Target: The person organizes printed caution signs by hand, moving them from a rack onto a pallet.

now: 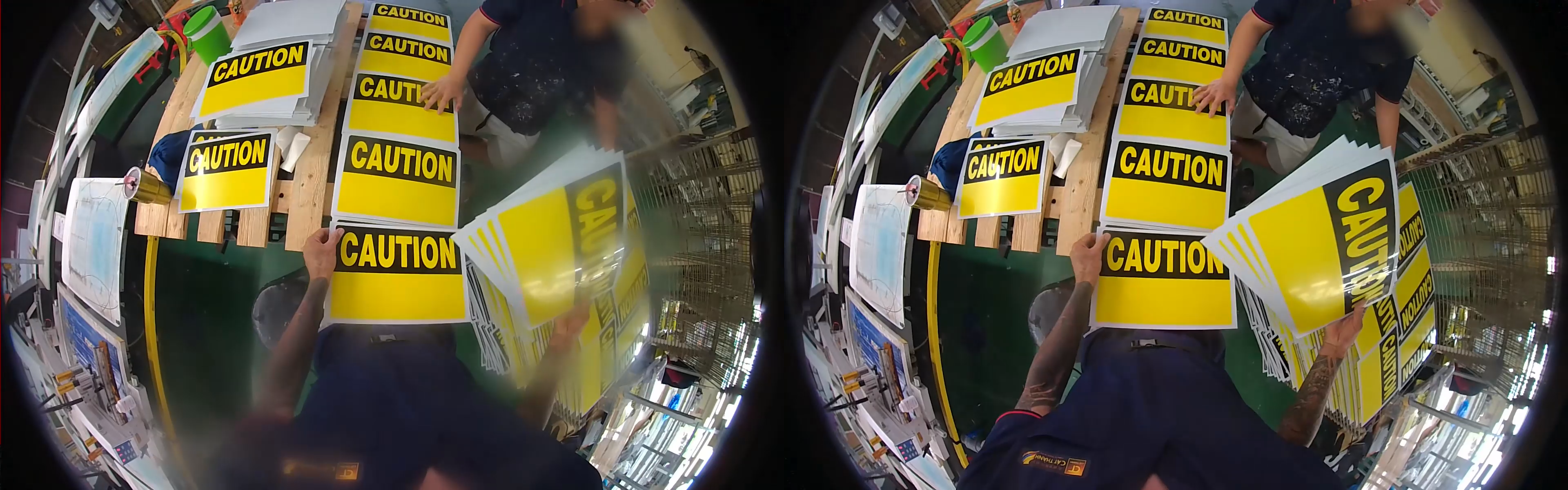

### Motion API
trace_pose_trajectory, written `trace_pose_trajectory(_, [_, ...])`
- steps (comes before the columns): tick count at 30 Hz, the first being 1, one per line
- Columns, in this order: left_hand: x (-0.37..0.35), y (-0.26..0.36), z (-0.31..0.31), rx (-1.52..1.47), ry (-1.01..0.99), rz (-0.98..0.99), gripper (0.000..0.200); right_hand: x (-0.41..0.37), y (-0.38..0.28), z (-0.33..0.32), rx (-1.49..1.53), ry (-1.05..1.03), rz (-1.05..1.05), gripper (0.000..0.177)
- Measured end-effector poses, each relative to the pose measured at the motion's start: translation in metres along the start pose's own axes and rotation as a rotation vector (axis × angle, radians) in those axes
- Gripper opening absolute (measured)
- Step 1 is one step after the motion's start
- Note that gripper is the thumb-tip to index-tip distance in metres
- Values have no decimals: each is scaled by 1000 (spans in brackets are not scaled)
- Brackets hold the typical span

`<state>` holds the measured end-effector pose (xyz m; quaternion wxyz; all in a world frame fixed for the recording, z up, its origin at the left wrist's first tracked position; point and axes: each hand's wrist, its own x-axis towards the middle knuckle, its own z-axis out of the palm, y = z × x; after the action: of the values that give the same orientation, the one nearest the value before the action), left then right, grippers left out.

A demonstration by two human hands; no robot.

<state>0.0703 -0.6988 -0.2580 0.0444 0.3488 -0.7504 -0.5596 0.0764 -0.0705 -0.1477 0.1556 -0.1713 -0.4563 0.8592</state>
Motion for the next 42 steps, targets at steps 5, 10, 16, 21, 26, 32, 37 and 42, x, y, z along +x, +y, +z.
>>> trace_pose_trajectory(5, [9,-4,6,245,131,119,34,0,12,27,36,-35,11,52])
trace_pose_trajectory(10, [29,-15,9,198,94,255,47,8,22,52,13,-32,1,52])
trace_pose_trajectory(16, [41,-35,4,147,26,306,58,20,38,75,43,-28,101,47])
trace_pose_trajectory(21, [31,-30,9,214,98,293,63,26,85,108,108,-156,265,45])
trace_pose_trajectory(26, [-5,5,-15,-768,166,48,70,6,135,170,-35,-206,326,43])
trace_pose_trajectory(32, [-86,71,-30,-1622,-179,-181,107,-69,201,266,-393,-338,29,45])
trace_pose_trajectory(37, [-33,60,-35,-1459,190,-210,104,-101,224,314,-368,-640,-33,23])
trace_pose_trajectory(42, [6,9,-54,-1482,84,-163,79,-117,248,343,-467,-858,-63,21])
